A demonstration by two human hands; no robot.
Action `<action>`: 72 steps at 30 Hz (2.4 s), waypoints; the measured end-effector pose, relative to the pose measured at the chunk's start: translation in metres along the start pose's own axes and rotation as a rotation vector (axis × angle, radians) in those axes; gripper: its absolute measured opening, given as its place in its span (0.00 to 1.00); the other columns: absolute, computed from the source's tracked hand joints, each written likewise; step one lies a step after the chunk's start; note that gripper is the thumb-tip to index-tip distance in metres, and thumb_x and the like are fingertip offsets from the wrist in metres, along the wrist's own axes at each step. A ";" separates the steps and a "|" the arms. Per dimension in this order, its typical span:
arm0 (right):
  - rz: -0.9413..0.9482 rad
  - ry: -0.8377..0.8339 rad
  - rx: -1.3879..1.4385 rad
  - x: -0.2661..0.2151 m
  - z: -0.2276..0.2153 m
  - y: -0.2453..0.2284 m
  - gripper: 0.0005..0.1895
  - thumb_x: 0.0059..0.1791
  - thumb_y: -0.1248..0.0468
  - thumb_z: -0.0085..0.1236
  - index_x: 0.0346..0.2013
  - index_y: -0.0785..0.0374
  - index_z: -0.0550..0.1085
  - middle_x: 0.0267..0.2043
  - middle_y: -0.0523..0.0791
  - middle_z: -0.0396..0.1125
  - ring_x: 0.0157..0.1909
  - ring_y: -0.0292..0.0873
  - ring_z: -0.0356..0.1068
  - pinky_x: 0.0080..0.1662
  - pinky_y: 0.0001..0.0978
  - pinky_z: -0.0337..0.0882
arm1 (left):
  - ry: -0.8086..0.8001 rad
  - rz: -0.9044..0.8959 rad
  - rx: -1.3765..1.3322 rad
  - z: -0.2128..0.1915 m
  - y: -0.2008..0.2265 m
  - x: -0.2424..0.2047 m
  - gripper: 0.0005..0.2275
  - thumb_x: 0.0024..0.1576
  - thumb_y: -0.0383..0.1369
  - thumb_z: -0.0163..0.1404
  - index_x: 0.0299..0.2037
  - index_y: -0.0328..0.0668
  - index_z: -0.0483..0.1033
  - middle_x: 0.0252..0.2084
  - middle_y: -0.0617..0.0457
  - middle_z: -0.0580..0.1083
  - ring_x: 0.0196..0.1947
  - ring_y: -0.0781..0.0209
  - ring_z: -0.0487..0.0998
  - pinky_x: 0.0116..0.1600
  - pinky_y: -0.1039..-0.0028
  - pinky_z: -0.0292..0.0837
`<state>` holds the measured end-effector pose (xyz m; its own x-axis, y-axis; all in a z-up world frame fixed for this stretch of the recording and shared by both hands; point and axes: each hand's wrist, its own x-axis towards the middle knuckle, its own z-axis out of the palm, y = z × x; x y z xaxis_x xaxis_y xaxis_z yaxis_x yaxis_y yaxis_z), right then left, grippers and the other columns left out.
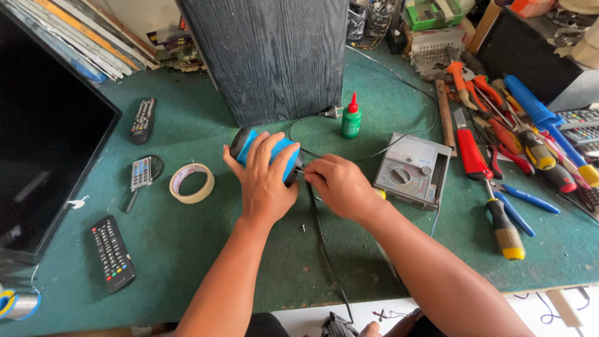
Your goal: The person uses a screwdriver to remove screws from the bottom of a blue cylindrical device. They systematically unscrew fasteners and place them on the workbench. Finally, they separate the bottom cover to reveal the internal components.
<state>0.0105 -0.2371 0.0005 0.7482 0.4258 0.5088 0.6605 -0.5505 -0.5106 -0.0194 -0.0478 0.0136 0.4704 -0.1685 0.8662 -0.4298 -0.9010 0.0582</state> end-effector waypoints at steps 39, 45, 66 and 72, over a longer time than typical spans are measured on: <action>-0.003 0.191 0.155 -0.002 -0.031 -0.006 0.18 0.49 0.61 0.70 0.55 0.49 0.81 0.40 0.47 0.72 0.34 0.50 0.73 0.37 0.40 0.73 | 0.122 -0.686 -0.763 -0.016 -0.051 -0.002 0.31 0.39 0.24 0.69 0.59 0.45 0.81 0.65 0.48 0.74 0.69 0.51 0.74 0.73 0.61 0.64; -0.105 0.176 0.228 -0.001 -0.052 -0.039 0.19 0.49 0.69 0.66 0.55 0.55 0.82 0.39 0.48 0.75 0.33 0.50 0.78 0.34 0.37 0.77 | 0.103 -0.711 -0.816 -0.020 -0.048 0.002 0.30 0.41 0.24 0.69 0.59 0.44 0.81 0.66 0.48 0.73 0.68 0.54 0.73 0.73 0.60 0.63; 0.097 -0.018 0.245 0.000 -0.059 -0.044 0.13 0.49 0.65 0.66 0.49 0.56 0.85 0.37 0.51 0.79 0.31 0.52 0.81 0.31 0.40 0.78 | 0.128 -0.327 -0.423 0.000 -0.050 -0.006 0.30 0.38 0.30 0.70 0.56 0.59 0.82 0.63 0.56 0.74 0.66 0.46 0.75 0.66 0.53 0.62; 0.366 -0.081 0.348 -0.001 -0.042 -0.032 0.14 0.48 0.61 0.70 0.48 0.57 0.84 0.36 0.51 0.82 0.37 0.49 0.83 0.40 0.39 0.80 | 0.134 -0.244 -0.157 0.002 -0.054 -0.012 0.29 0.35 0.32 0.68 0.53 0.64 0.82 0.62 0.60 0.75 0.66 0.51 0.73 0.66 0.48 0.49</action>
<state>-0.0140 -0.2504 0.0456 0.9278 0.3118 0.2047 0.3254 -0.4086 -0.8527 -0.0006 0.0023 -0.0006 0.4732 0.1089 0.8742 -0.4355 -0.8337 0.3396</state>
